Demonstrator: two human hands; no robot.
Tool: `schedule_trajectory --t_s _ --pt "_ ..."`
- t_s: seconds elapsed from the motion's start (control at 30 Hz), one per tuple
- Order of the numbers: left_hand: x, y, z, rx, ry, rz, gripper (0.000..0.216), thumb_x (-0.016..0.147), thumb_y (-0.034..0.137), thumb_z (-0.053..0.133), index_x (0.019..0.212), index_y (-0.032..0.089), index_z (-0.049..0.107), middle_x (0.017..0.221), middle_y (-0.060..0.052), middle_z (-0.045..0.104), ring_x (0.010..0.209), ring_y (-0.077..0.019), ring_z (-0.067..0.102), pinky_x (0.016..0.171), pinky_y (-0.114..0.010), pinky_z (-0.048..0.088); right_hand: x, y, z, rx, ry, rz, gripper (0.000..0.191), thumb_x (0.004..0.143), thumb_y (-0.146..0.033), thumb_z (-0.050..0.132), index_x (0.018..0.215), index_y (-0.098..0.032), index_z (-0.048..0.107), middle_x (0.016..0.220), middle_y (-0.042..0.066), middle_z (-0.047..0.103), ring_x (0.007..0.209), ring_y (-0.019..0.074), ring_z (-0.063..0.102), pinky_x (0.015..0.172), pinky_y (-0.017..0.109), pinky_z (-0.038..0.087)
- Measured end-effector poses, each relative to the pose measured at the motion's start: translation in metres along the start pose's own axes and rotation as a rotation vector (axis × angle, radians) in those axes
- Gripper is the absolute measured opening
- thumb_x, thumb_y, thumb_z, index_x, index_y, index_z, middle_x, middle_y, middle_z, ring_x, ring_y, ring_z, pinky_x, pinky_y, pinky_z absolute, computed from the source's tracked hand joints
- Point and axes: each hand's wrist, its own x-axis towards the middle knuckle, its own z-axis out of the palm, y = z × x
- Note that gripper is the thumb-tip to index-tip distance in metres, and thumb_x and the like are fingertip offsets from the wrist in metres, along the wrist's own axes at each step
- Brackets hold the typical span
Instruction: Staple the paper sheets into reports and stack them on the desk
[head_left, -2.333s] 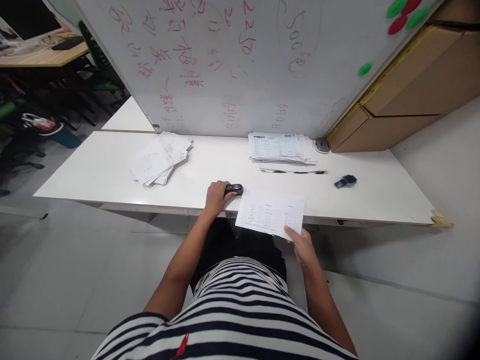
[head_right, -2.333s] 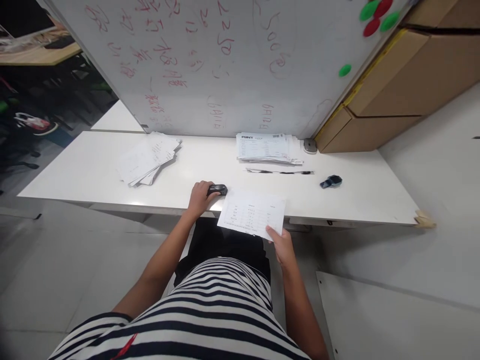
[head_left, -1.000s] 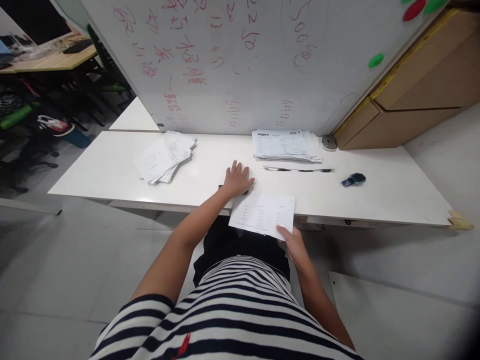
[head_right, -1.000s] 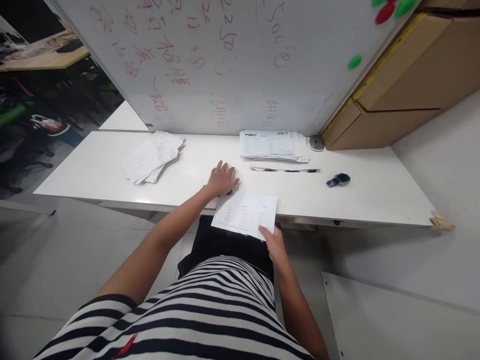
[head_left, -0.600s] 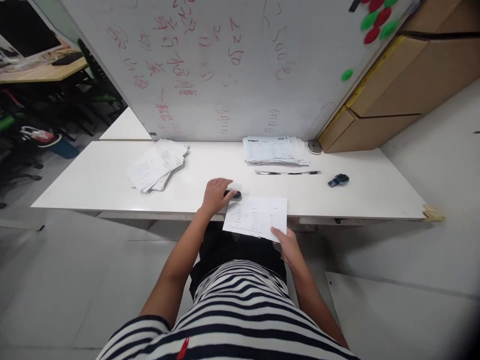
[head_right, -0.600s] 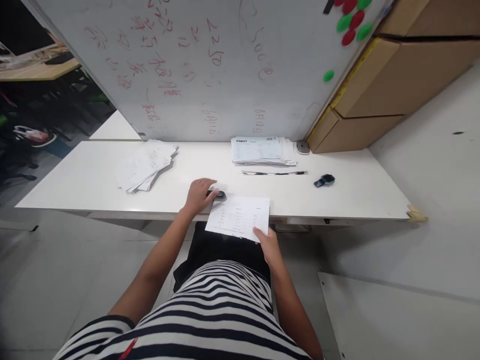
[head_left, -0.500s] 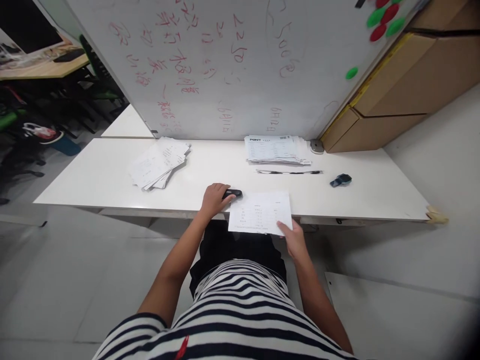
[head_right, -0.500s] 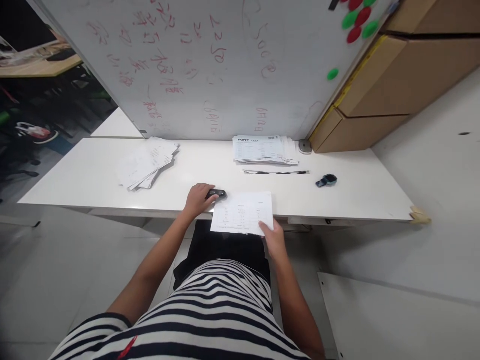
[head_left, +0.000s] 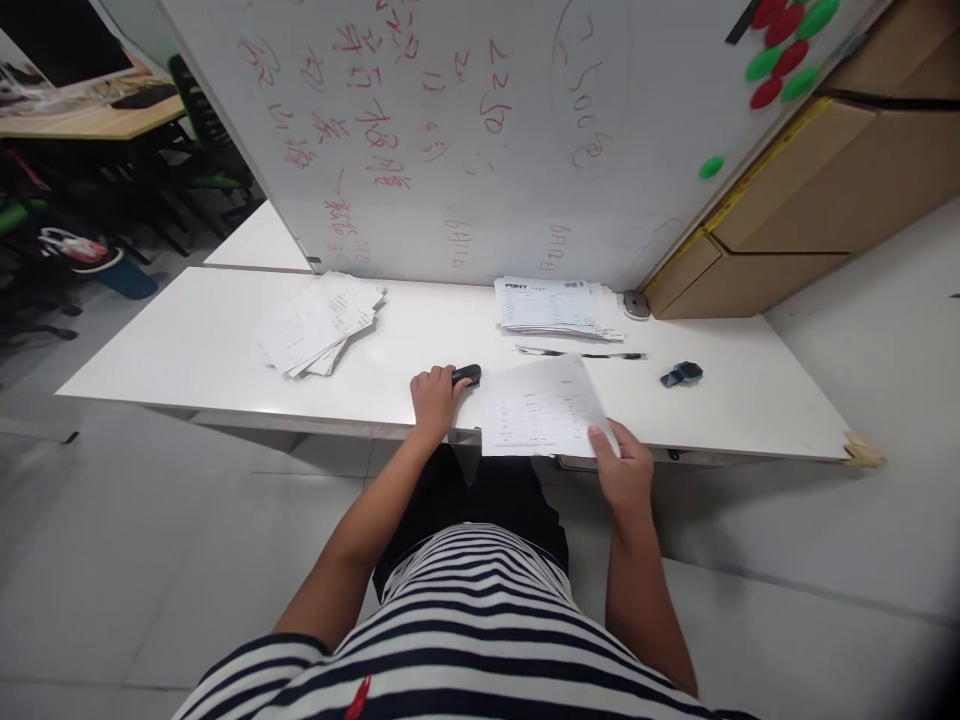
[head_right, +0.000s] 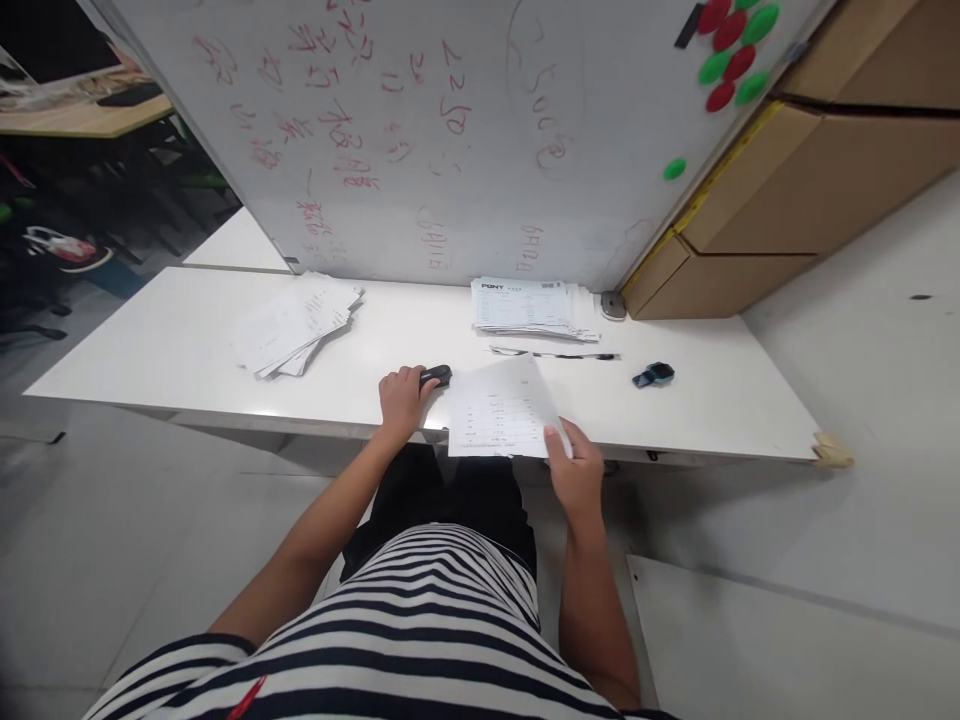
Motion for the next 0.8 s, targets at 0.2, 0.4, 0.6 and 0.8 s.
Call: schedule_trajectory --t_s 0.2,0.4,0.6,0.8 --pt "0.001 -0.002 0.001 0.009 0.024 0.012 0.045 0.093 0.055 0.036 0.110 0.021 0.059 0.094 -0.012 0.062 0.088 -0.0290 0.055 0.080 -0.042 0.036 0.002 0.010 -0.024 0.500 0.222 0.024 0.039 0.074 -0.042 0.070 0.103 -0.016 0.069 0.091 0.007 0.069 0.076 0.0189 0.062 0.065 0.032 0.052" --pt "0.001 -0.003 -0.001 0.004 0.011 0.017 0.044 0.093 0.055 0.036 0.111 0.021 0.058 0.094 -0.011 0.062 0.087 -0.0289 0.055 0.076 -0.040 0.036 -0.009 0.030 -0.009 0.407 0.092 0.163 0.031 0.073 -0.046 0.073 0.084 -0.017 0.070 0.070 0.002 0.063 0.051 0.0085 0.045 0.044 0.022 0.038" --pt "0.002 -0.001 -0.005 -0.055 -0.062 -0.013 0.045 0.094 0.054 0.035 0.113 0.021 0.058 0.097 -0.013 0.060 0.091 -0.0298 0.054 0.077 -0.040 0.035 -0.013 0.028 -0.002 0.564 0.012 0.242 0.036 0.071 -0.047 0.073 0.091 -0.018 0.070 0.087 0.005 0.066 0.054 0.0077 0.044 0.039 0.020 0.031" --pt "0.016 -0.013 -0.002 -0.031 -0.094 0.029 0.044 0.092 0.056 0.039 0.105 0.021 0.062 0.093 -0.011 0.060 0.092 -0.0299 0.054 0.083 -0.042 0.034 -0.005 0.033 0.003 0.370 0.067 0.174 0.029 0.075 -0.043 0.072 0.087 -0.017 0.071 0.067 -0.001 0.060 0.048 0.0060 0.040 0.046 0.022 0.037"
